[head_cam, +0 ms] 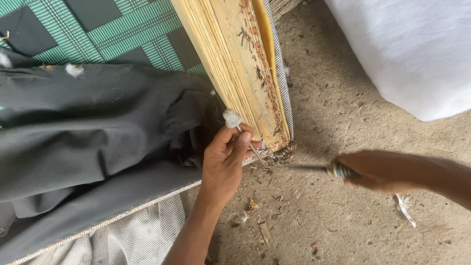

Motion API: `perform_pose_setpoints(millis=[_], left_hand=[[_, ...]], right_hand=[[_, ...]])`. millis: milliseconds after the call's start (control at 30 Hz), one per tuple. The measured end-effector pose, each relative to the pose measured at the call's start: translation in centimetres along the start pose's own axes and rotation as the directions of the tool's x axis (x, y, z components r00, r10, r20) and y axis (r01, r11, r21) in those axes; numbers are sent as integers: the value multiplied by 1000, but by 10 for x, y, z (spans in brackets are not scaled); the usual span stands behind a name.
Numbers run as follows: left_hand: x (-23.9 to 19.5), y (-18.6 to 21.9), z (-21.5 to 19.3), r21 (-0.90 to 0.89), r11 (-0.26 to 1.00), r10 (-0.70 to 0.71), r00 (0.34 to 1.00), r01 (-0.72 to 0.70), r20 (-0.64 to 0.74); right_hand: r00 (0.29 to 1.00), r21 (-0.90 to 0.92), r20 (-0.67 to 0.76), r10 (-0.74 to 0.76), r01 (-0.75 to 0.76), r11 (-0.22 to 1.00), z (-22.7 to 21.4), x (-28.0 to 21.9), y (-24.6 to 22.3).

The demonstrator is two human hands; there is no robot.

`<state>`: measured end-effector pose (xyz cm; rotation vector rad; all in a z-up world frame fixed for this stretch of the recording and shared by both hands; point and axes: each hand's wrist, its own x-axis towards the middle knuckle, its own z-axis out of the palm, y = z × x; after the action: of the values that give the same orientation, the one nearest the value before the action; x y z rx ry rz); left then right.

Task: The person uses a screwdriver and pliers to remove staples from the edge of a wooden frame covered with black fabric. They repeatedly pry and pull staples from the frame, working along the edge and occasionally adjusting the fabric to access more staples.

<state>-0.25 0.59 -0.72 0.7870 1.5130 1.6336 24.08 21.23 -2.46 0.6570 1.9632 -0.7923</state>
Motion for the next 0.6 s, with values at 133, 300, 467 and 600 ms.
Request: perform_pose_setpoints(millis=[133,300,467,600], left_hand=[[4,-2,7,9,995,98,995,-97,-33],[15,-5,19,63,982,183,982,-180,-44],[27,17,13,98,986,126,990,-132,63],[18,43,4,65,981,182,983,-183,18]], right_hand=[[993,106,119,10,-23,994,40,-24,-4],[998,286,53,15,-29,958,83,-26,-13],[1000,582,23,6,-19,813,95,-31,-23],[1000,528,25,-16,0,849,64,-28,-35]])
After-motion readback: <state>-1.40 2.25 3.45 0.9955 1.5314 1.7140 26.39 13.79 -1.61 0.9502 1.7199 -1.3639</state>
